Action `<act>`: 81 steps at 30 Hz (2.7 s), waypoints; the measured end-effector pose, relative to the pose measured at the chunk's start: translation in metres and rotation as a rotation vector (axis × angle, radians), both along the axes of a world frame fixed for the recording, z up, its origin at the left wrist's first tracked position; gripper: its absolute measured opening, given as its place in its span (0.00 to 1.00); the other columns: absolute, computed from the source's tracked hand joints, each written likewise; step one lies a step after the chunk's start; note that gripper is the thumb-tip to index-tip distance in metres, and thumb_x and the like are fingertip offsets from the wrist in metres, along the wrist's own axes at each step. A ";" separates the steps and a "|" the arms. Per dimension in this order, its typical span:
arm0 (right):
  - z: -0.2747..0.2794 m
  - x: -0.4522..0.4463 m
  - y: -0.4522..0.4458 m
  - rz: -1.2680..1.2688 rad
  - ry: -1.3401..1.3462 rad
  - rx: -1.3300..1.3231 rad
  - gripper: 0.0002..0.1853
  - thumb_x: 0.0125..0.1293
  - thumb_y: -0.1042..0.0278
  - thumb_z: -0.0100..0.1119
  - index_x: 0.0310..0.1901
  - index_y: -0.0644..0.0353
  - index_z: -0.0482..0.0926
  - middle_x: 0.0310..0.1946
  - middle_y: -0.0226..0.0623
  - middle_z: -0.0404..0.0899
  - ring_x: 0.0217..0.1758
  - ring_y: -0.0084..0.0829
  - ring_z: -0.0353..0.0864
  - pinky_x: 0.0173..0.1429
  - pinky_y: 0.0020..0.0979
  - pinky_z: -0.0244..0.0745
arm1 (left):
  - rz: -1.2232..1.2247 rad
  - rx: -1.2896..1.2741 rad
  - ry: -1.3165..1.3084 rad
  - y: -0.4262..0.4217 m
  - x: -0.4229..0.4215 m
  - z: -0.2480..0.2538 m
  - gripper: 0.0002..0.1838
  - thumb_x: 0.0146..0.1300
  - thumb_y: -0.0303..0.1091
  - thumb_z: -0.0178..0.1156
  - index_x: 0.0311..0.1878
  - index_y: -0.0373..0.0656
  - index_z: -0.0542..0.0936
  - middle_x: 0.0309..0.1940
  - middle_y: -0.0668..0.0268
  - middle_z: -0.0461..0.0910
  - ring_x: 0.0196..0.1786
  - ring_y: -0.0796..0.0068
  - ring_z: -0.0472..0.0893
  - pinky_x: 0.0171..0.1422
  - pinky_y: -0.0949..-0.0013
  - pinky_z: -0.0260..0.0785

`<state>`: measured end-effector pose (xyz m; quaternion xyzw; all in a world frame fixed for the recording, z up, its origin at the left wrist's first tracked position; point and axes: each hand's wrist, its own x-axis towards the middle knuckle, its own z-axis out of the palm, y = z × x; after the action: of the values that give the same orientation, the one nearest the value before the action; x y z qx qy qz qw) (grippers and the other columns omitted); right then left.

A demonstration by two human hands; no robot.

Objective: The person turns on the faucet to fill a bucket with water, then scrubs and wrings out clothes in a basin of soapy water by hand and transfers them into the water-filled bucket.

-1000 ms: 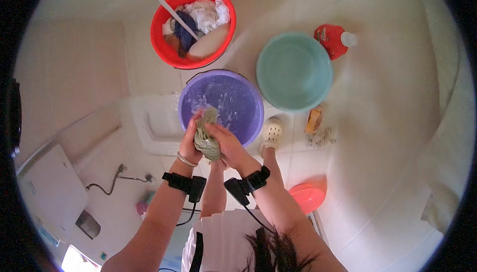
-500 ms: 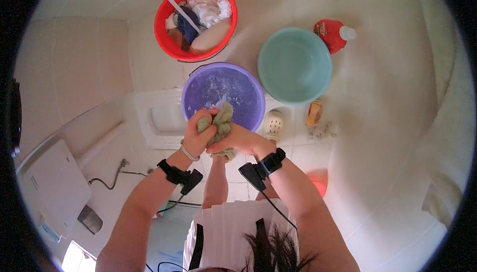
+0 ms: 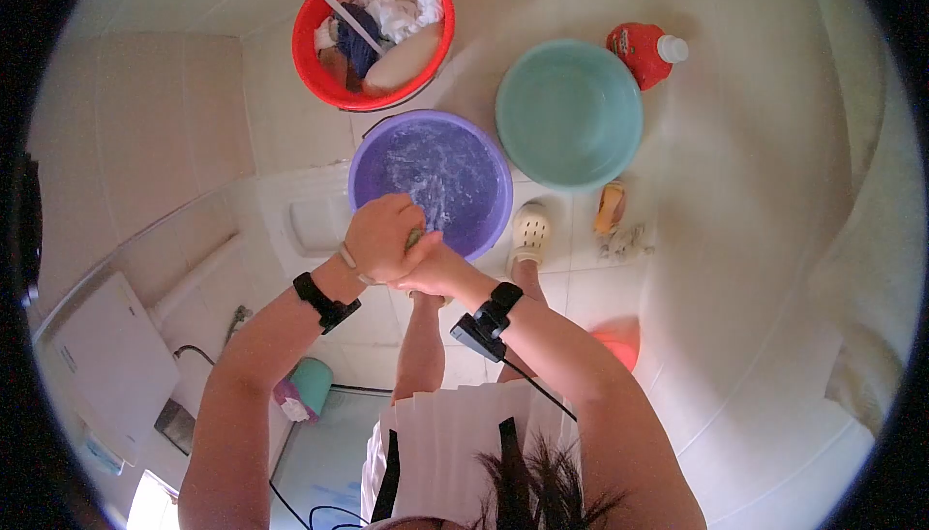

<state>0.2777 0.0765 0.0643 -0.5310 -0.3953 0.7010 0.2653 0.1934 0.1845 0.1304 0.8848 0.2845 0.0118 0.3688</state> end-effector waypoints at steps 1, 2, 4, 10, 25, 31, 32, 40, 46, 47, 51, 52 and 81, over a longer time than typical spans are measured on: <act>-0.009 -0.005 -0.002 0.028 -0.063 0.050 0.19 0.45 0.58 0.64 0.38 0.59 0.77 0.28 0.41 0.79 0.32 0.40 0.78 0.38 0.36 0.73 | -0.010 0.051 0.028 -0.003 -0.001 -0.005 0.13 0.53 0.42 0.55 0.22 0.42 0.74 0.24 0.59 0.72 0.29 0.56 0.73 0.33 0.58 0.65; -0.016 -0.009 -0.006 0.057 -0.127 0.100 0.19 0.45 0.57 0.63 0.38 0.59 0.77 0.28 0.43 0.79 0.32 0.43 0.79 0.37 0.37 0.73 | -0.011 0.049 0.028 -0.005 0.000 -0.010 0.13 0.53 0.42 0.55 0.22 0.42 0.74 0.24 0.59 0.72 0.29 0.56 0.73 0.33 0.58 0.65; -0.011 -0.007 -0.002 0.061 -0.208 0.081 0.18 0.45 0.58 0.61 0.36 0.59 0.77 0.28 0.46 0.79 0.33 0.45 0.78 0.38 0.38 0.73 | 0.026 0.021 0.167 -0.007 0.003 -0.021 0.14 0.54 0.41 0.52 0.20 0.42 0.75 0.21 0.59 0.73 0.26 0.55 0.74 0.31 0.55 0.66; 0.006 -0.002 -0.009 0.230 -0.361 -0.082 0.14 0.42 0.61 0.58 0.30 0.61 0.78 0.26 0.48 0.78 0.33 0.49 0.77 0.38 0.42 0.73 | 0.190 -0.132 0.457 -0.030 0.001 -0.042 0.17 0.56 0.40 0.46 0.20 0.39 0.77 0.22 0.54 0.77 0.27 0.51 0.77 0.32 0.54 0.69; -0.002 0.000 -0.034 -0.343 0.018 -0.167 0.45 0.47 0.56 0.67 0.60 0.67 0.51 0.48 0.55 0.70 0.49 0.44 0.75 0.50 0.34 0.70 | 0.854 -1.033 0.140 -0.041 -0.027 -0.057 0.23 0.50 0.48 0.62 0.45 0.44 0.74 0.38 0.62 0.77 0.38 0.68 0.78 0.36 0.68 0.74; 0.017 0.046 -0.022 -0.572 0.228 -0.511 0.37 0.58 0.54 0.59 0.63 0.57 0.50 0.56 0.47 0.65 0.51 0.36 0.74 0.51 0.36 0.69 | 1.244 -1.104 0.077 0.008 -0.015 -0.047 0.27 0.54 0.55 0.58 0.49 0.45 0.71 0.39 0.65 0.76 0.41 0.68 0.78 0.33 0.63 0.76; 0.017 0.055 -0.021 -0.613 0.205 -0.598 0.35 0.60 0.54 0.55 0.64 0.54 0.50 0.56 0.43 0.66 0.51 0.33 0.74 0.50 0.36 0.68 | 1.245 -1.099 0.073 0.021 -0.009 -0.048 0.27 0.54 0.55 0.58 0.49 0.45 0.71 0.39 0.65 0.76 0.41 0.68 0.78 0.33 0.63 0.76; 0.016 0.101 -0.039 -0.666 0.115 -0.647 0.23 0.64 0.54 0.49 0.58 0.51 0.61 0.51 0.34 0.70 0.50 0.28 0.73 0.52 0.32 0.65 | 1.499 -1.305 -0.857 0.131 0.081 -0.058 0.28 0.62 0.56 0.47 0.56 0.45 0.67 0.50 0.61 0.72 0.52 0.60 0.73 0.55 0.52 0.66; -0.005 0.108 -0.062 -0.707 0.076 -0.711 0.17 0.63 0.56 0.49 0.52 0.52 0.69 0.47 0.29 0.73 0.46 0.24 0.75 0.46 0.27 0.67 | 1.047 -1.070 -0.252 0.082 0.055 -0.087 0.25 0.61 0.51 0.51 0.53 0.43 0.69 0.46 0.63 0.75 0.45 0.69 0.76 0.50 0.63 0.69; -0.006 0.107 -0.063 -0.715 0.110 -0.733 0.17 0.63 0.56 0.49 0.52 0.52 0.69 0.48 0.29 0.74 0.46 0.24 0.75 0.46 0.27 0.67 | 0.987 -1.123 -0.132 0.063 0.047 -0.088 0.22 0.61 0.48 0.51 0.52 0.43 0.70 0.45 0.63 0.76 0.44 0.70 0.77 0.46 0.68 0.70; -0.016 0.098 -0.066 -0.731 0.149 -0.766 0.17 0.64 0.56 0.48 0.51 0.52 0.71 0.48 0.30 0.74 0.46 0.24 0.75 0.46 0.27 0.67 | 0.992 -1.279 0.095 -0.027 -0.009 -0.107 0.14 0.63 0.40 0.51 0.47 0.43 0.74 0.41 0.63 0.78 0.38 0.76 0.79 0.31 0.81 0.65; -0.015 0.097 -0.066 -0.727 0.161 -0.763 0.17 0.63 0.55 0.48 0.51 0.52 0.71 0.48 0.30 0.74 0.46 0.25 0.75 0.46 0.28 0.67 | 1.031 -1.284 0.162 -0.044 -0.018 -0.101 0.13 0.63 0.39 0.52 0.46 0.43 0.74 0.40 0.64 0.79 0.36 0.76 0.79 0.30 0.81 0.63; 0.026 0.167 -0.288 -1.489 0.154 -0.595 0.12 0.62 0.58 0.51 0.41 0.56 0.72 0.40 0.35 0.77 0.42 0.28 0.76 0.44 0.27 0.70 | -0.038 -0.264 0.706 -0.157 -0.034 -0.121 0.28 0.56 0.43 0.53 0.59 0.40 0.65 0.54 0.47 0.68 0.58 0.53 0.68 0.61 0.59 0.60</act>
<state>0.4442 -0.2115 0.0906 -0.6535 0.2855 0.4507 0.5369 0.1590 0.0275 0.0093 0.7842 0.3769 -0.3375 0.3593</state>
